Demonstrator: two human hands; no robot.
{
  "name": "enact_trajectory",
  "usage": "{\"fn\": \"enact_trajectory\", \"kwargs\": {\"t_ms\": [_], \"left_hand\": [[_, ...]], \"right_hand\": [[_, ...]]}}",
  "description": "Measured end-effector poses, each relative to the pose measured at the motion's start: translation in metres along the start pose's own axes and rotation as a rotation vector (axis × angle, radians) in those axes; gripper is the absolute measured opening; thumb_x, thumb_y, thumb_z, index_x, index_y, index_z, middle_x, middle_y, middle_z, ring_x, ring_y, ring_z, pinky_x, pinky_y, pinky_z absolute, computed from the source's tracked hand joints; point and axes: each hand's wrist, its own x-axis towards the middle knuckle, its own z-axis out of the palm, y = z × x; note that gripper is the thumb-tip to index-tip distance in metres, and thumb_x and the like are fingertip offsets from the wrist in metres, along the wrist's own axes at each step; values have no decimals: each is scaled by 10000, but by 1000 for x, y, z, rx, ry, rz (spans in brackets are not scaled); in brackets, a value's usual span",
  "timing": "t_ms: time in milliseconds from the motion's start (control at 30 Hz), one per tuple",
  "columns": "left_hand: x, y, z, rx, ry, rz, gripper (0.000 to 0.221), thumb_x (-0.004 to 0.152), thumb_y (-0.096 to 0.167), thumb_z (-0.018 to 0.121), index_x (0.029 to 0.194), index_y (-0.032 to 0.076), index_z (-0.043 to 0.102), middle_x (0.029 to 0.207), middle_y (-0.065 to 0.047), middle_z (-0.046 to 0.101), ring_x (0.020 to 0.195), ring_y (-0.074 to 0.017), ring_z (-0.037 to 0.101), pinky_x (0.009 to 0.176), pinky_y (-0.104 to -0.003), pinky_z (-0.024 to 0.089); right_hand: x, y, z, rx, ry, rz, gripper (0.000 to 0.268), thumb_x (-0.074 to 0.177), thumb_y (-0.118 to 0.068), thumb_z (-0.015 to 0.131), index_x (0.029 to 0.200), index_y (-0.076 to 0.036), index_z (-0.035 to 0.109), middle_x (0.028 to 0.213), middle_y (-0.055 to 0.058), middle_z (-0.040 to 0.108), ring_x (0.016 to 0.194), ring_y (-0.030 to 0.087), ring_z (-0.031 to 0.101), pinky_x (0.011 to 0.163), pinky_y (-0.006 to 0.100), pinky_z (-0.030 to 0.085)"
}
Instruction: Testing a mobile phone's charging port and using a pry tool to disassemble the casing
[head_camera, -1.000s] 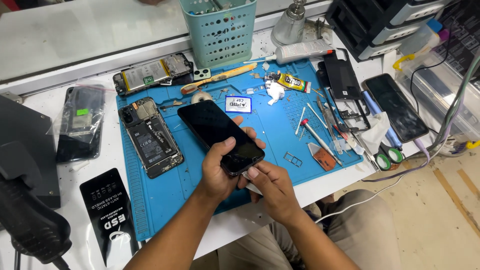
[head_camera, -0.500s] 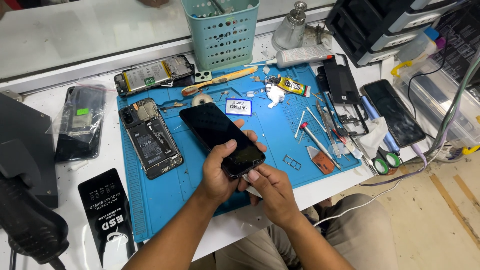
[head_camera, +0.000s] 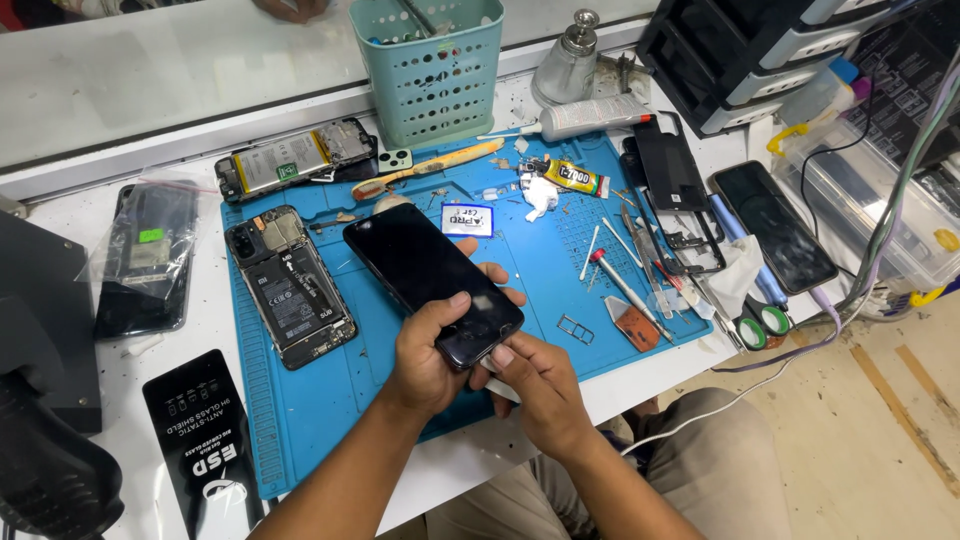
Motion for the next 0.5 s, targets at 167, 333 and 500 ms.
{"fn": "enact_trajectory", "kwargs": {"t_ms": [167,333,500], "left_hand": [[0,1,1,17,-5,5,624,900,136,588,1500,67,431,1231,-226,616,1107,-406,675,827,-466,603],[-1,2,3,32,1,5,631,891,137,591,1497,65,430,1226,-227,624,1102,-404,683,820,-455,604],[0,3,6,54,-34,3,646,898,144,580,1514,84,394,1227,-236,600,1094,-386,673,589,-376,591]], "right_hand": [[0,-5,0,-39,12,22,380,995,-306,528,822,-10,691,760,90,700,481,180,566,475,263,462],[0,-1,-1,-10,8,31,388,989,-309,542,816,-3,705,750,89,701,464,168,555,467,251,440],[-1,2,-5,-31,13,15,371,984,-280,546,805,-3,716,749,97,726,453,175,577,457,262,451]]}}
